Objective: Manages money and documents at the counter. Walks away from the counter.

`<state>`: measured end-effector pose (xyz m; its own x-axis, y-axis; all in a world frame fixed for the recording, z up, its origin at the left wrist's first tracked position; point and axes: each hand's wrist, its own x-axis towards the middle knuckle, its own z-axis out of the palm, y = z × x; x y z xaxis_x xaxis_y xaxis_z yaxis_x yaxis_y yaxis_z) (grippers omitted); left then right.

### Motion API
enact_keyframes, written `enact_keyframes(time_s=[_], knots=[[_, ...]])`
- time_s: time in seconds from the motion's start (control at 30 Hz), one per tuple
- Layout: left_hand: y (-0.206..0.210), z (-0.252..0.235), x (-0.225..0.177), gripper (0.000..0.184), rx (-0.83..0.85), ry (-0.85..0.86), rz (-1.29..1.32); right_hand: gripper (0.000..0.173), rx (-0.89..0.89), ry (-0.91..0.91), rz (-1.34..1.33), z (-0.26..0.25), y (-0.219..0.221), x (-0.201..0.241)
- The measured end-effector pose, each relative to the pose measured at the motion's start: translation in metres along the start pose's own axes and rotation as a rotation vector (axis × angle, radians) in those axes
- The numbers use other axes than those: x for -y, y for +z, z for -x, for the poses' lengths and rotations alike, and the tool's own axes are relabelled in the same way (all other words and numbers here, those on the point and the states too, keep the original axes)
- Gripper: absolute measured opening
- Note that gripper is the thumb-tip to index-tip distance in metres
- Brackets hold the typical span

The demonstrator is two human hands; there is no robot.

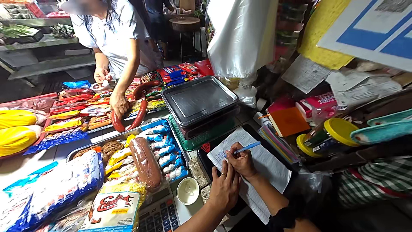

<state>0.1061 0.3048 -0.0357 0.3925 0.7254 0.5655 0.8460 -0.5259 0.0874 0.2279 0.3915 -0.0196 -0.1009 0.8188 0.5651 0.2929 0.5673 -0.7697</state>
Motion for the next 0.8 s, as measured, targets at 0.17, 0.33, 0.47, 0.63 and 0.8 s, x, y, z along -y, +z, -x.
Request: enact_keyframes(time_s=[0.17, 0.33, 0.47, 0.63, 0.8], knots=[[-0.0005, -0.0002, -0.0001, 0.035, 0.003, 0.002, -0.002, 0.011, -0.014, 0.004, 0.014, -0.0002, 0.0004, 0.0005], [-0.0017, -0.0004, -0.0006, 0.035, 0.021, 0.005, -0.009, 0.011, -0.004, 0.010, 0.018, -0.0001, -0.0003, 0.0008], [-0.0039, -0.0008, -0.0005, 0.036, 0.038, 0.000, 0.012, 0.010, -0.011, 0.023, 0.044, -0.0003, 0.0000, 0.0014], [-0.0072, -0.0017, -0.0005, 0.036, 0.050, 0.005, 0.008, 0.011, -0.039, 0.036, 0.010, 0.0005, -0.0007, 0.0008], [-0.0070, -0.0022, -0.0006, 0.035, 0.048, 0.003, 0.007, 0.010, -0.047, 0.044, 0.037, -0.0009, 0.0005, 0.0008]])
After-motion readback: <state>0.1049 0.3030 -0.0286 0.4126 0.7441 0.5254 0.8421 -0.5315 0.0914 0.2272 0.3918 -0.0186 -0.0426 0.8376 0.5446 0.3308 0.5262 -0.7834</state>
